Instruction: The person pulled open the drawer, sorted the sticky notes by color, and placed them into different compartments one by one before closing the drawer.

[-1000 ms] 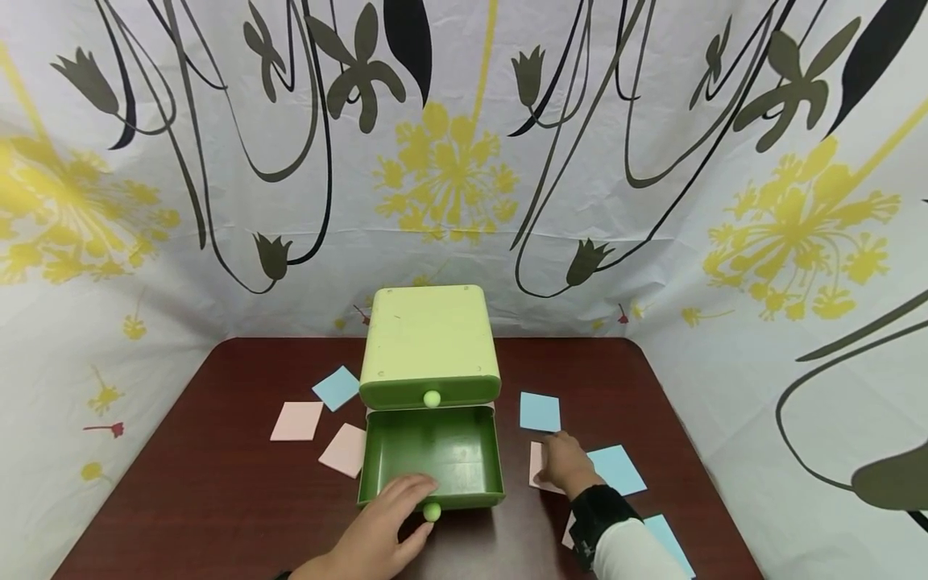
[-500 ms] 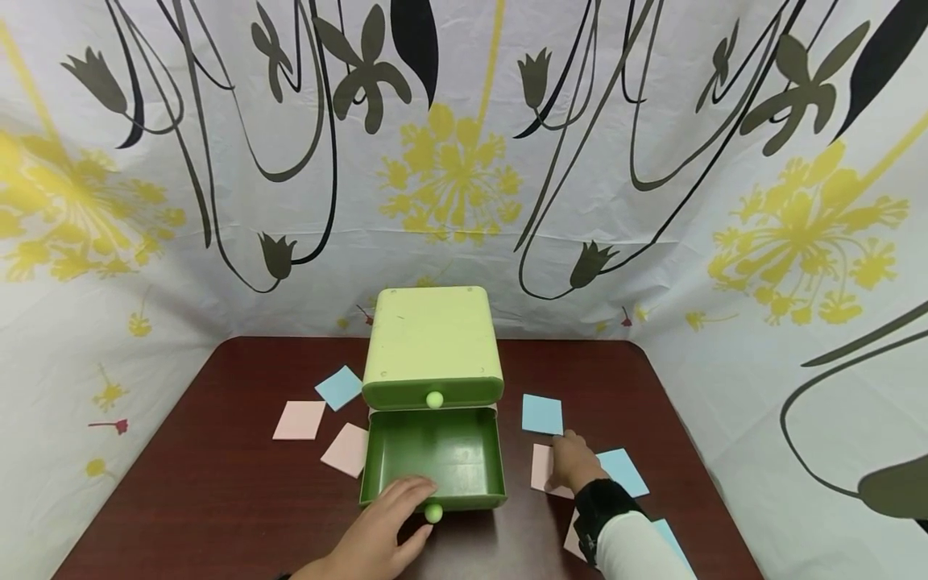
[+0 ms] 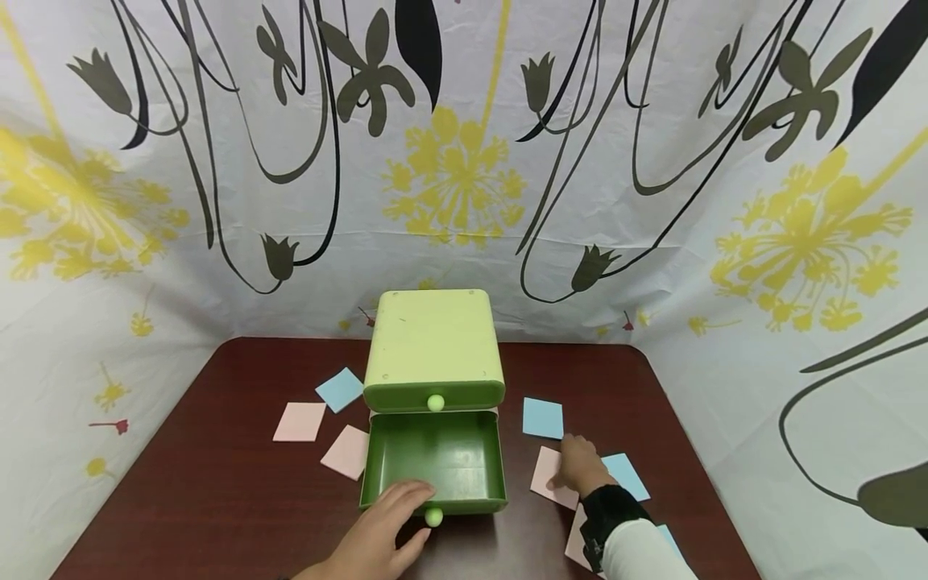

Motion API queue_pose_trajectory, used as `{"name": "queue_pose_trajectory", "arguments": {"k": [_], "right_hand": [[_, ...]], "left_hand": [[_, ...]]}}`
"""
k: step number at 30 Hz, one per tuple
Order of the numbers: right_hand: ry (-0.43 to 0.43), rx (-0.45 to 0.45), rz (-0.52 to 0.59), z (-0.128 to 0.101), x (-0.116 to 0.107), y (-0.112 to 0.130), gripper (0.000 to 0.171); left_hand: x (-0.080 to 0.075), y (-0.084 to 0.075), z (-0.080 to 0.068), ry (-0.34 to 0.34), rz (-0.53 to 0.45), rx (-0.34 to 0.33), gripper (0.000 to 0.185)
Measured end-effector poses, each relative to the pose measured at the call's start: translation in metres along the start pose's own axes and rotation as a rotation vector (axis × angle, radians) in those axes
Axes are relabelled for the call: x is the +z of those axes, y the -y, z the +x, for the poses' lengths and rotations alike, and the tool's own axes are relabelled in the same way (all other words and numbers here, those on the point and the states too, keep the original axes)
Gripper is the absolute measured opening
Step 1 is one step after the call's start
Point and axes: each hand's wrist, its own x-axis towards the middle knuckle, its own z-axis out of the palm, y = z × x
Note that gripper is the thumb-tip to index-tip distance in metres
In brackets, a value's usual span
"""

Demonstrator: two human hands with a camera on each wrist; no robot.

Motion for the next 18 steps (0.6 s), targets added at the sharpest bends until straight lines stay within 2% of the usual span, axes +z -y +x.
{"name": "queue_pose_trajectory", "arguments": {"k": [5,9,13,18], "right_hand": [[-0.030,0.041,0.153,-0.005,-0.003,-0.003,0.040],[-0.058,0.045,0.229,-0.011,-0.010,0.000,0.030],[-0.044,0.019,0.306,-0.021,-0.018,0.007,0.018],[-0.067,-0.013,0.346,-0.038,-0.028,0.016,0.014]], "left_hand": [[0.000,0.000,0.000,-0.005,0.000,0.002,0.042],[-0.001,0.000,-0.001,0.002,-0.019,-0.008,0.041],[-0.002,-0.001,-0.001,0.002,-0.035,-0.019,0.043],[-0.001,0.000,-0.002,-0.009,-0.037,-0.025,0.045]]}}
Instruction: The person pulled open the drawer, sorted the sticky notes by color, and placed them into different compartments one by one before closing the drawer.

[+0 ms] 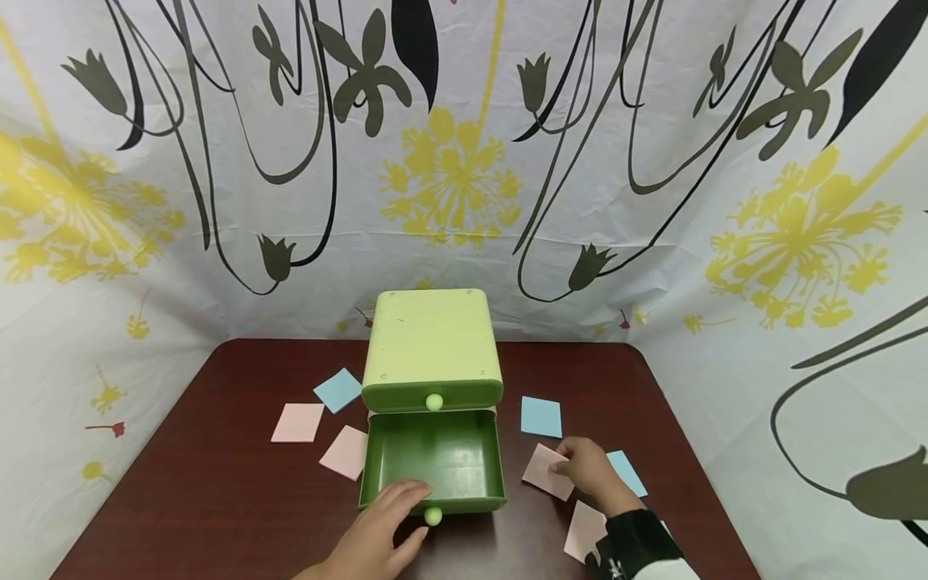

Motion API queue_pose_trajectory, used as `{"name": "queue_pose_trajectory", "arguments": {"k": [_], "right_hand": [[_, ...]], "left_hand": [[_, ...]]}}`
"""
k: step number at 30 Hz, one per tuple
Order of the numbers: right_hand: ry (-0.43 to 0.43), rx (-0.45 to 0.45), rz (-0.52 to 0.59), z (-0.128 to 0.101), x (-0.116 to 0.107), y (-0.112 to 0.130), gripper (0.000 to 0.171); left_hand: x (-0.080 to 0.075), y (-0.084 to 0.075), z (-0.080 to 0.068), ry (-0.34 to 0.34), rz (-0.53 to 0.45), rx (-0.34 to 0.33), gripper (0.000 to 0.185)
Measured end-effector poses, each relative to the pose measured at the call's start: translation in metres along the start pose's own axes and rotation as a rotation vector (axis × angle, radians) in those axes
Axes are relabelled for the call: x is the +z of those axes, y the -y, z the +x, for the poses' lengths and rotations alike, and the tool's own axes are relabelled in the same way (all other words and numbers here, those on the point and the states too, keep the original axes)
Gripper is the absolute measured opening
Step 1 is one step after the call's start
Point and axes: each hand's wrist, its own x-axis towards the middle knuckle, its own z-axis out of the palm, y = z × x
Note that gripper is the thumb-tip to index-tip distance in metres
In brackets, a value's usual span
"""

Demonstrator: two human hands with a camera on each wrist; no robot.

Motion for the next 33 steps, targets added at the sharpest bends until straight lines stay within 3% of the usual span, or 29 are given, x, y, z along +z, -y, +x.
{"name": "queue_pose_trajectory", "arguments": {"k": [9,18,26,29,33], "right_hand": [[-0.057,0.061,0.031,-0.032,-0.019,0.020,0.010],[-0.136,-0.007,0.046,-0.060,-0.032,0.062,0.013],[-0.099,-0.192,0.177,-0.062,-0.026,0.105,0.013],[-0.058,-0.267,0.188,-0.055,-0.014,0.116,0.012],[0.004,-0.297,0.176,-0.042,0.008,0.128,0.010]], "left_hand": [[-0.003,0.001,-0.004,0.018,-0.036,-0.036,0.043],[-0.009,0.000,-0.009,0.006,-0.052,-0.059,0.043],[-0.016,-0.003,-0.014,0.010,-0.028,-0.083,0.042],[-0.018,-0.004,-0.016,0.010,-0.021,-0.080,0.042],[-0.020,-0.005,-0.018,0.018,-0.018,-0.077,0.042]]}}
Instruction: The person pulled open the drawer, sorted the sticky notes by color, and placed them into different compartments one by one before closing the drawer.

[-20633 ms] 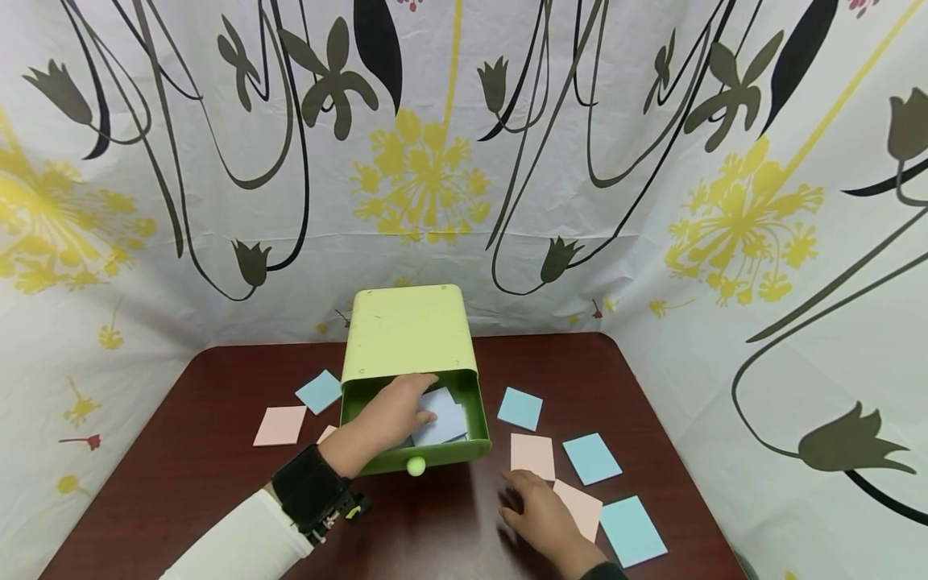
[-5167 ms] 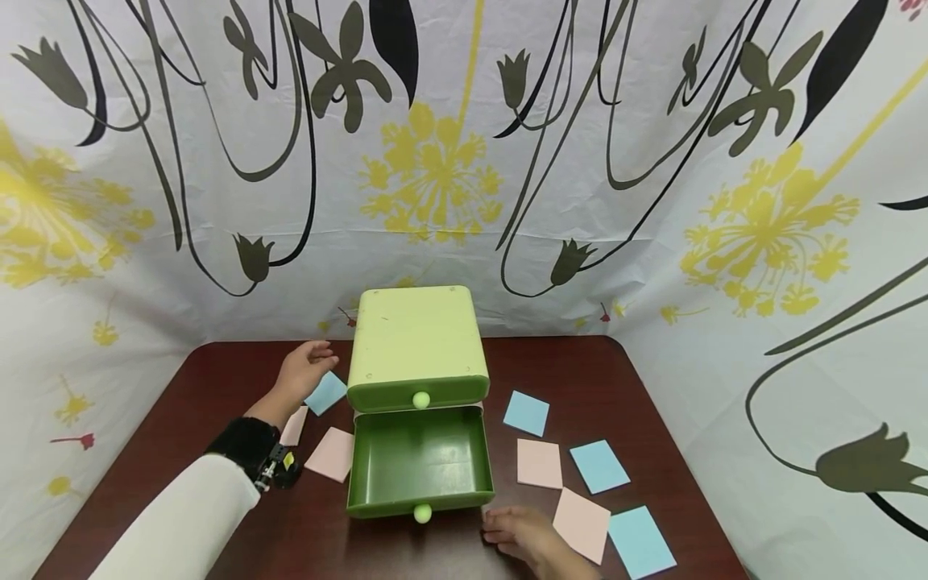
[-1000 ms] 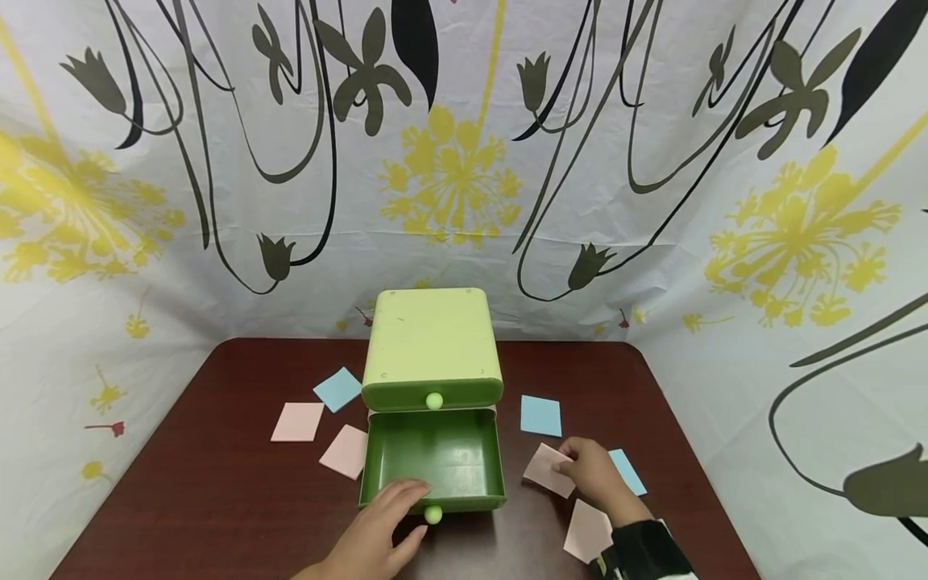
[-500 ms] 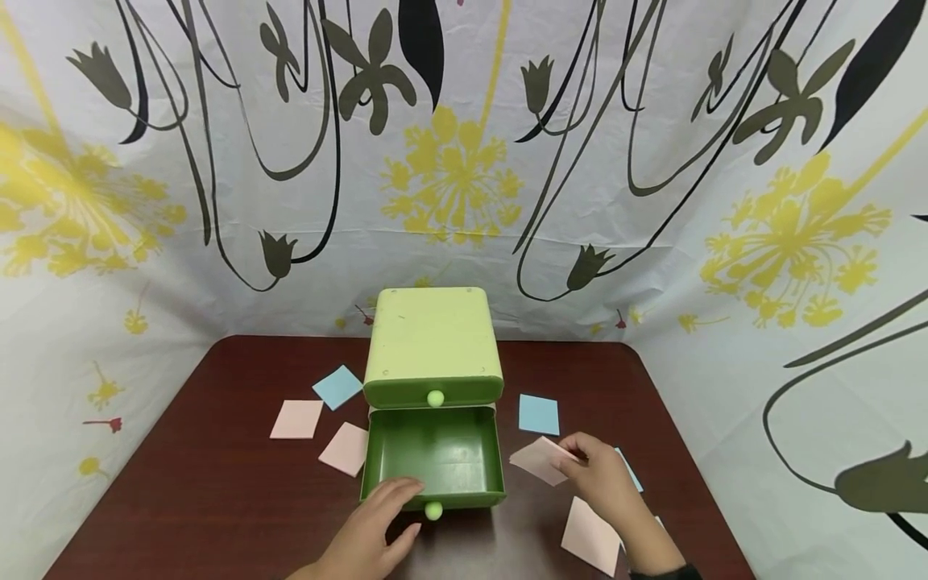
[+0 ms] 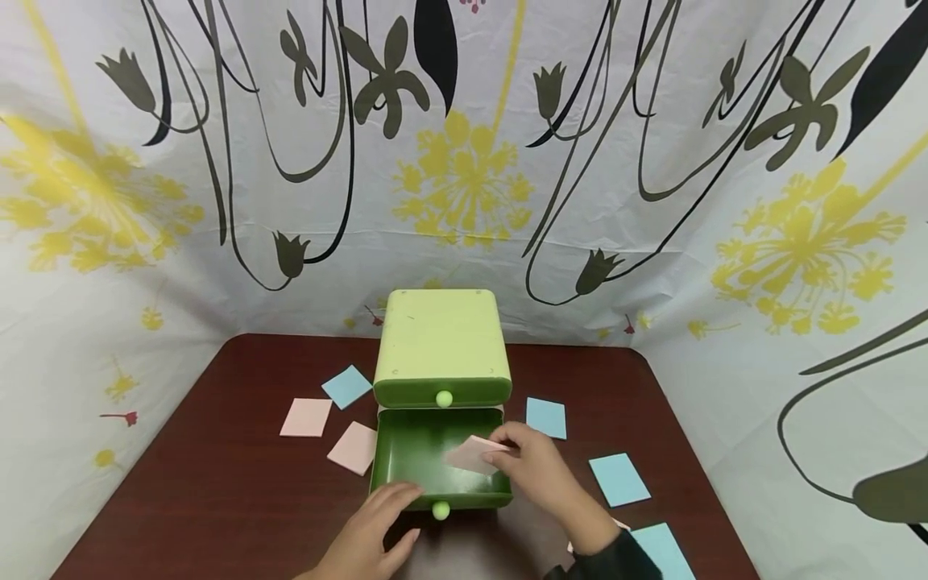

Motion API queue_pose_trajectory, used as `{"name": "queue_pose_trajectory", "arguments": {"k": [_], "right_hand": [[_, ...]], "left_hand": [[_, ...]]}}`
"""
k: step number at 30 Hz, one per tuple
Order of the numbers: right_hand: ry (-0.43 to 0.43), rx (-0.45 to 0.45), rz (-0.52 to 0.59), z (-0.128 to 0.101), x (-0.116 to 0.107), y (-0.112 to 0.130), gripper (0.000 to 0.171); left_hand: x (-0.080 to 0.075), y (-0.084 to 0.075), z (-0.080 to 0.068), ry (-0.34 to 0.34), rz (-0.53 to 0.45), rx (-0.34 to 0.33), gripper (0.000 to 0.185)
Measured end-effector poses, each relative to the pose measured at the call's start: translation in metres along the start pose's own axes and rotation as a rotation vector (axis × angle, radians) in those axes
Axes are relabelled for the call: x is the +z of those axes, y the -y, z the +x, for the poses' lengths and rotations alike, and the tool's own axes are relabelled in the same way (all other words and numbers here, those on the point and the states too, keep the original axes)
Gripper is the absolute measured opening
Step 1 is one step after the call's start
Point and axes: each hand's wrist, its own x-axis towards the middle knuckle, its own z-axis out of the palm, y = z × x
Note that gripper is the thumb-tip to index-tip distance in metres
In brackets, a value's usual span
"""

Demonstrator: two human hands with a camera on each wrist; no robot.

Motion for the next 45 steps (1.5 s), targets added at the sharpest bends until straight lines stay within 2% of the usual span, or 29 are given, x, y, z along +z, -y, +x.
{"name": "queue_pose_trajectory", "arguments": {"k": [6,11,19,26,31,36,40,45], "right_hand": [[0.057,-0.010,0.015,0.017,0.032,0.002,0.008],[0.095,-0.036,-0.022,0.027,0.052,0.003,0.005],[0.168,-0.049,0.017,0.036,0.074,0.002,0.004],[0.229,-0.040,0.058,0.042,0.083,0.001,0.009],[0.252,-0.031,0.037,0.044,0.087,0.001,0.009],[0.255,0.004,-0.002,0.046,0.086,0.002,0.010],[0.246,0.021,-0.067,0.047,0.086,0.001,0.021],[0.236,0.027,-0.122,0.047,0.089,0.000,0.028]], "left_hand": [[0.002,0.001,-0.003,0.014,0.003,-0.011,0.046],[0.002,0.002,-0.005,-0.014,0.018,0.017,0.045],[0.003,0.002,-0.006,-0.072,0.063,0.060,0.046],[0.002,0.002,-0.008,-0.056,0.051,0.041,0.040],[0.003,0.004,-0.008,-0.084,0.055,0.069,0.041],[0.005,0.005,-0.008,-0.095,0.048,0.069,0.046],[0.005,0.006,-0.009,-0.092,0.039,0.052,0.045],[0.006,0.007,-0.009,-0.108,0.065,0.062,0.041]]}}
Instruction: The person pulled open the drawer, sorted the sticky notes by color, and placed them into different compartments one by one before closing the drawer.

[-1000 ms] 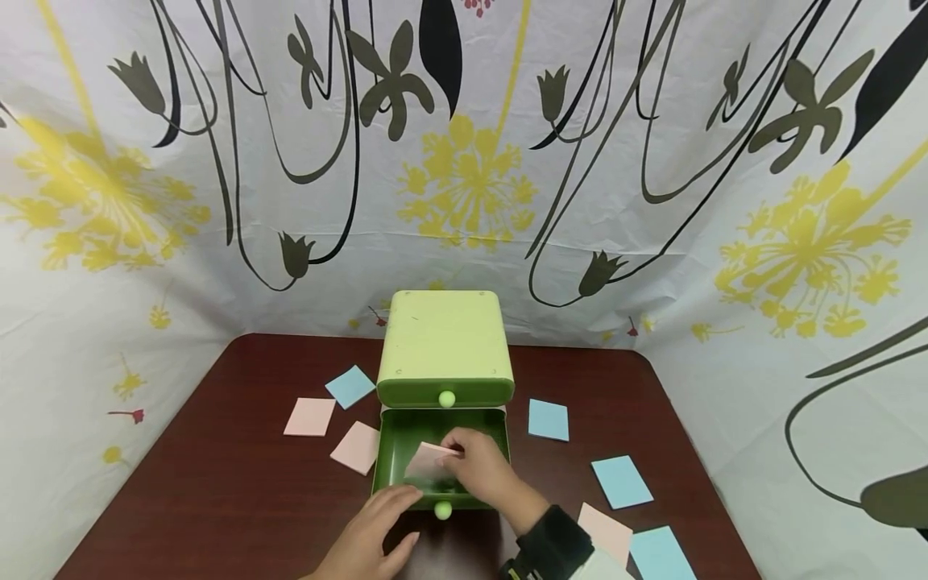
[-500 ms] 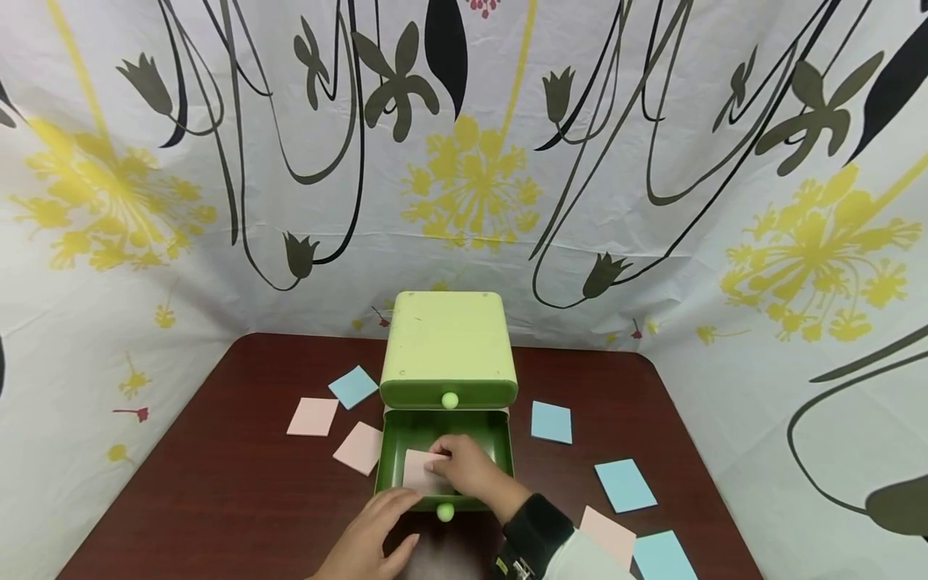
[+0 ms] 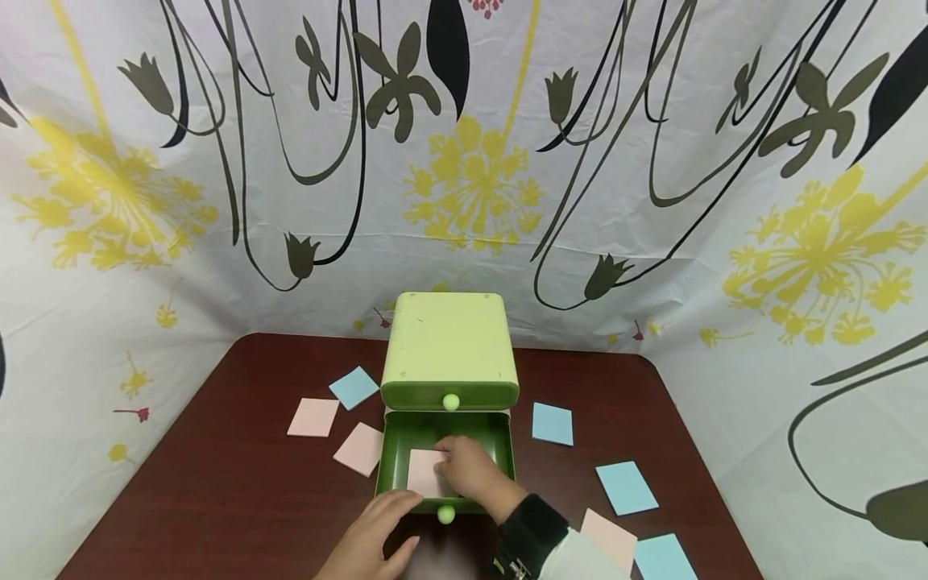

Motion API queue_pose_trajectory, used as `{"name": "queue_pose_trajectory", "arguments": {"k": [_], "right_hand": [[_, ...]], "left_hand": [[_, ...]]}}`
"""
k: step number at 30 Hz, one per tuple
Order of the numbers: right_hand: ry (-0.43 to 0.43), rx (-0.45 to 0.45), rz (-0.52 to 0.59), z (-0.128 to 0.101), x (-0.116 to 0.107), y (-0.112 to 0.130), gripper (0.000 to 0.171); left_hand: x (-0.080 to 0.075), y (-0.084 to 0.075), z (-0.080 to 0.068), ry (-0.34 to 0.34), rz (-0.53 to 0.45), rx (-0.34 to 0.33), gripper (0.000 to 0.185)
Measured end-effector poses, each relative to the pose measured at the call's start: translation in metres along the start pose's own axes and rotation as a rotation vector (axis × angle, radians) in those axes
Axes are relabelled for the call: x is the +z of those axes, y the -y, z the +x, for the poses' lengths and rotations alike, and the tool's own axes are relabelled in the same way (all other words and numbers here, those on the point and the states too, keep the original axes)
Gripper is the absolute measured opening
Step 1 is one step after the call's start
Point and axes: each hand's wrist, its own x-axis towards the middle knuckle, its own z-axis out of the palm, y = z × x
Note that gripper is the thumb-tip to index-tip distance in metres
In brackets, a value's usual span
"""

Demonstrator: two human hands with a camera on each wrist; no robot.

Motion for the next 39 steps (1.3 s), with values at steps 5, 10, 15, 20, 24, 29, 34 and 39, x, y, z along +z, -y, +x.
{"name": "queue_pose_trajectory", "arguments": {"k": [5,10,15,20,24,29,34,39], "right_hand": [[-0.017,-0.019,-0.032,-0.001,0.000,-0.001,0.029],[-0.022,-0.034,-0.069,-0.003,0.000,-0.001,0.028],[-0.013,-0.023,-0.094,-0.004,-0.001,-0.002,0.028],[-0.003,-0.052,-0.085,-0.009,-0.008,-0.005,0.031],[-0.031,-0.110,-0.070,-0.017,-0.018,-0.009,0.031],[-0.120,-0.116,-0.031,-0.033,-0.033,-0.020,0.030],[-0.220,-0.049,-0.032,-0.049,-0.051,-0.032,0.026],[-0.289,0.069,-0.011,-0.061,-0.070,-0.048,0.026]], "left_hand": [[0.002,-0.001,0.000,0.000,-0.001,0.002,0.043],[0.004,-0.002,0.000,0.010,-0.010,-0.009,0.041],[0.006,-0.003,-0.001,0.021,-0.021,-0.019,0.041],[0.007,-0.001,0.002,0.017,0.004,0.017,0.042],[0.006,-0.003,0.007,0.033,0.007,0.023,0.043],[0.006,-0.007,0.013,0.072,-0.022,-0.005,0.046],[0.010,-0.011,0.021,0.110,-0.059,-0.012,0.045],[0.016,-0.014,0.029,0.124,-0.078,0.001,0.042]]}}
